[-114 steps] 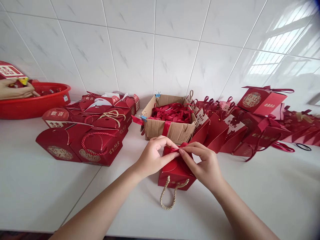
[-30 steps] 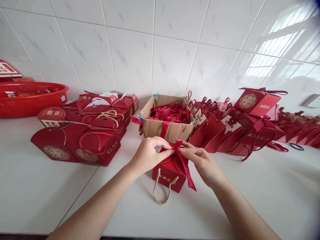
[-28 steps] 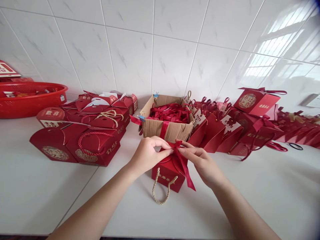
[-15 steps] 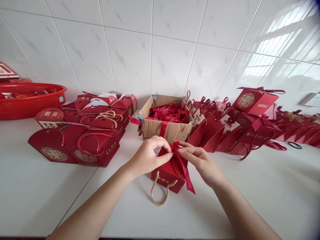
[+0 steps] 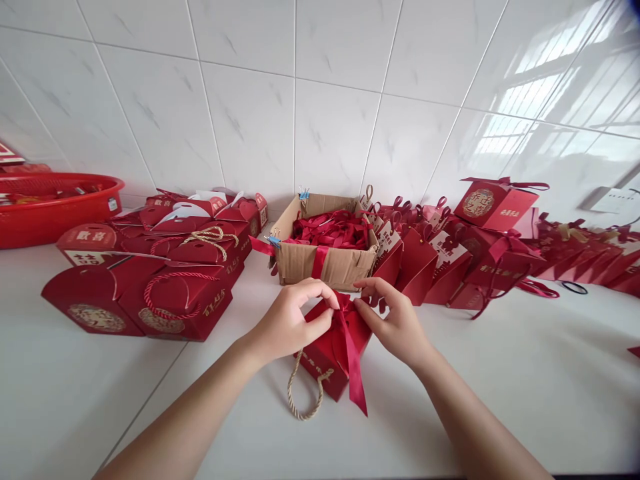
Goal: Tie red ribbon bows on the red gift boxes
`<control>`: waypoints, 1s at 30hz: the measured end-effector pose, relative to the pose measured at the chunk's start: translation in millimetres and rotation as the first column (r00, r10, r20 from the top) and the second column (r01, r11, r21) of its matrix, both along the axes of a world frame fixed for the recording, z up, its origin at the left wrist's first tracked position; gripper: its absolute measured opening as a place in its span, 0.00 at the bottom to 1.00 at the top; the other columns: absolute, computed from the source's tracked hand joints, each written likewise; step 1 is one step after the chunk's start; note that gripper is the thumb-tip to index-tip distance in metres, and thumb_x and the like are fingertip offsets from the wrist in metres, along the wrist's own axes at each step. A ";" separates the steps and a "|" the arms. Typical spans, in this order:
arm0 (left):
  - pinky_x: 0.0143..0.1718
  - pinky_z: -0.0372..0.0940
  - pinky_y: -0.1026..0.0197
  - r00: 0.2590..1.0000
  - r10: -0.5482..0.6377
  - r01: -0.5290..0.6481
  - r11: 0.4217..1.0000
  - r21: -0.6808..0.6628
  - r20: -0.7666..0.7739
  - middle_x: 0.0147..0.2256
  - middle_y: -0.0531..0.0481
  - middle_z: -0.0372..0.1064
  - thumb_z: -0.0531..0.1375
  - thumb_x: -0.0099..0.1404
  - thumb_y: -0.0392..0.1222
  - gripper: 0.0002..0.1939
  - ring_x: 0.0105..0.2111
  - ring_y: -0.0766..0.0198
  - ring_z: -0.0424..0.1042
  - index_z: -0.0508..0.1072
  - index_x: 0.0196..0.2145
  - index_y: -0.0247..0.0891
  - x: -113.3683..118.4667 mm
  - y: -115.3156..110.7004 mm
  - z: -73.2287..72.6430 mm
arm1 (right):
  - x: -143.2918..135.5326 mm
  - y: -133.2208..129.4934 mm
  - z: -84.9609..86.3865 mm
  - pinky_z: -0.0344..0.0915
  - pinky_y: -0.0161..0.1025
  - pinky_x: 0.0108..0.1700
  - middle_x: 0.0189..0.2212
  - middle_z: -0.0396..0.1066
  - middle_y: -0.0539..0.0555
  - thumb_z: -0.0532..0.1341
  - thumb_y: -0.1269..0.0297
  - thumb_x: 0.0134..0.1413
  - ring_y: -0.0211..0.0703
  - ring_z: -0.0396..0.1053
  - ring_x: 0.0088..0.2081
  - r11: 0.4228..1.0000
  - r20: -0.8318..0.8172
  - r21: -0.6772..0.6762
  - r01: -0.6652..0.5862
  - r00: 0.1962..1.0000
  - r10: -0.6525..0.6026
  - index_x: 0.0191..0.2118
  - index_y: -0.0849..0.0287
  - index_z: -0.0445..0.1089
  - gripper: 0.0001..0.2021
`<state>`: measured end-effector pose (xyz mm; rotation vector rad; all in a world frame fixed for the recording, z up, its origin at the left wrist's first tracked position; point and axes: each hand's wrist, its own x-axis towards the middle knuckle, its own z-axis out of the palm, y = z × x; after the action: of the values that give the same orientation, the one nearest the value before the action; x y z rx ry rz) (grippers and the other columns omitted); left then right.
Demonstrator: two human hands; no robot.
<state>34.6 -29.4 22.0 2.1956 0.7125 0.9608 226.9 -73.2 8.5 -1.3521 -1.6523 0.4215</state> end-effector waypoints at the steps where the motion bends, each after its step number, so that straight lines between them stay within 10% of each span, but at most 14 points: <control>1: 0.41 0.64 0.63 1.000 -0.005 0.005 1.000 0.021 0.007 0.33 0.52 0.70 0.55 0.58 0.29 0.07 0.36 0.65 0.70 0.70 0.31 0.38 0.6 -0.2 0.1 | 1.6 -1.0 1.6 0.60 0.38 0.34 0.29 0.67 0.51 0.59 0.64 0.53 0.40 0.61 0.30 0.999 -0.011 0.036 0.010 1.000 -0.009 0.42 0.58 0.68 0.10; 10: 0.43 0.63 0.62 0.998 -0.055 0.055 0.997 0.046 -0.014 0.32 0.50 0.68 0.52 0.62 0.30 0.10 0.38 0.63 0.68 0.72 0.30 0.38 0.9 0.8 -0.3 | 16.2 -4.3 10.1 0.44 0.36 0.22 0.16 0.48 0.45 0.51 0.50 0.62 0.34 0.46 0.19 0.994 0.114 -0.096 -0.047 0.992 0.058 0.32 0.60 0.72 0.20; 16: 0.45 0.63 0.61 0.997 -0.075 0.075 0.997 0.004 -0.024 0.36 0.50 0.67 0.51 0.65 0.33 0.09 0.40 0.63 0.68 0.70 0.37 0.40 1.4 -0.7 -2.4 | 4.3 -4.7 7.3 0.61 0.37 0.32 0.28 0.67 0.53 0.57 0.57 0.59 0.41 0.64 0.31 0.979 0.102 0.162 -0.124 0.989 0.108 0.34 0.57 0.71 0.10; 30: 0.39 0.64 0.61 0.999 -0.051 0.053 0.974 -0.221 0.013 0.32 0.52 0.64 0.52 0.65 0.38 0.15 0.37 0.63 0.67 0.64 0.50 0.42 -0.6 -0.8 2.4 | -12.0 -7.8 -1.3 0.61 0.48 0.54 0.49 0.65 0.57 0.58 0.73 0.54 0.48 0.61 0.51 0.939 0.128 0.217 -0.268 0.961 0.245 0.45 0.55 0.66 0.12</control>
<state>33.9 -30.1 24.3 2.0052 0.7185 0.8212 215.0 -81.0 7.2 -1.0019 -1.9064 0.3027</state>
